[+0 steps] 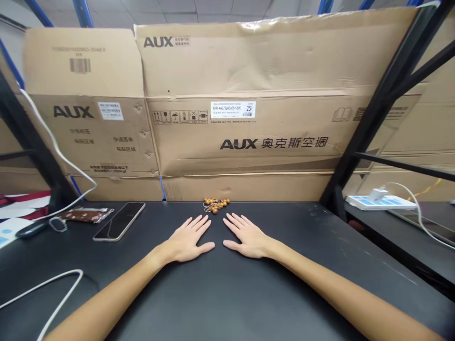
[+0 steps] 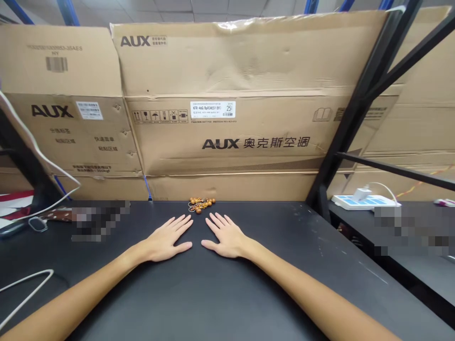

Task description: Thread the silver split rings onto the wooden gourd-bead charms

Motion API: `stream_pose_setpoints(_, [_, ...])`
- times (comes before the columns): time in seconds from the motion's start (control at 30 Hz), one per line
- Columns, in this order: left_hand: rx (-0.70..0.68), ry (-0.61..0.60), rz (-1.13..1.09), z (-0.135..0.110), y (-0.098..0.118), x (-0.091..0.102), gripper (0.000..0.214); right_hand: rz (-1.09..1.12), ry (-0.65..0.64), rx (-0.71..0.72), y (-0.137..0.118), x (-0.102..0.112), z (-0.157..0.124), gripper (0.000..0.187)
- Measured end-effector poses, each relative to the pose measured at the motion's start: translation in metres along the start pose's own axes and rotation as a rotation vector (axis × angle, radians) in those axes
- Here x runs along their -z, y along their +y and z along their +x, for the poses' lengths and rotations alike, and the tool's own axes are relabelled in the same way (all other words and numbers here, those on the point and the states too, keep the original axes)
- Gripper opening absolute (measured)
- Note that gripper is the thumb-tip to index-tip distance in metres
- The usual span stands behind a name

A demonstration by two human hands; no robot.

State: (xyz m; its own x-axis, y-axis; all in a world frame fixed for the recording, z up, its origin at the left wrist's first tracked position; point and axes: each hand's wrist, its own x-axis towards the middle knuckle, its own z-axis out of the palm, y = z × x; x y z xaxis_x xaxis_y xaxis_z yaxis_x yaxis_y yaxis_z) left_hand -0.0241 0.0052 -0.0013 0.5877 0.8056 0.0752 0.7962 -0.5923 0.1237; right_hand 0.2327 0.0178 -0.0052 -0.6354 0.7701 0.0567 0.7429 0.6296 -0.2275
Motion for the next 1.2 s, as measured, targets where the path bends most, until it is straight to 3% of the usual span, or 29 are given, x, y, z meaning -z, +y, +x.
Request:
stream_pose_setpoints(0.23, [-0.078, 0.005, -0.034, -0.003, 0.014, 0.0, 0.073, 0.037, 0.005, 0.088, -0.019, 0.0, -0.007, 0.081])
stream_pose_setpoints(0.6, [-0.074, 0.006, -0.036, -0.003, 0.016, 0.002, 0.072, 0.003, 0.024, -0.008, 0.014, 0.0, 0.004, 0.079])
stream_pose_setpoints(1.2, [-0.04, 0.001, -0.045, 0.001, 0.016, 0.002, 0.072, -0.015, 0.01, -0.011, 0.015, -0.001, 0.005, 0.082])
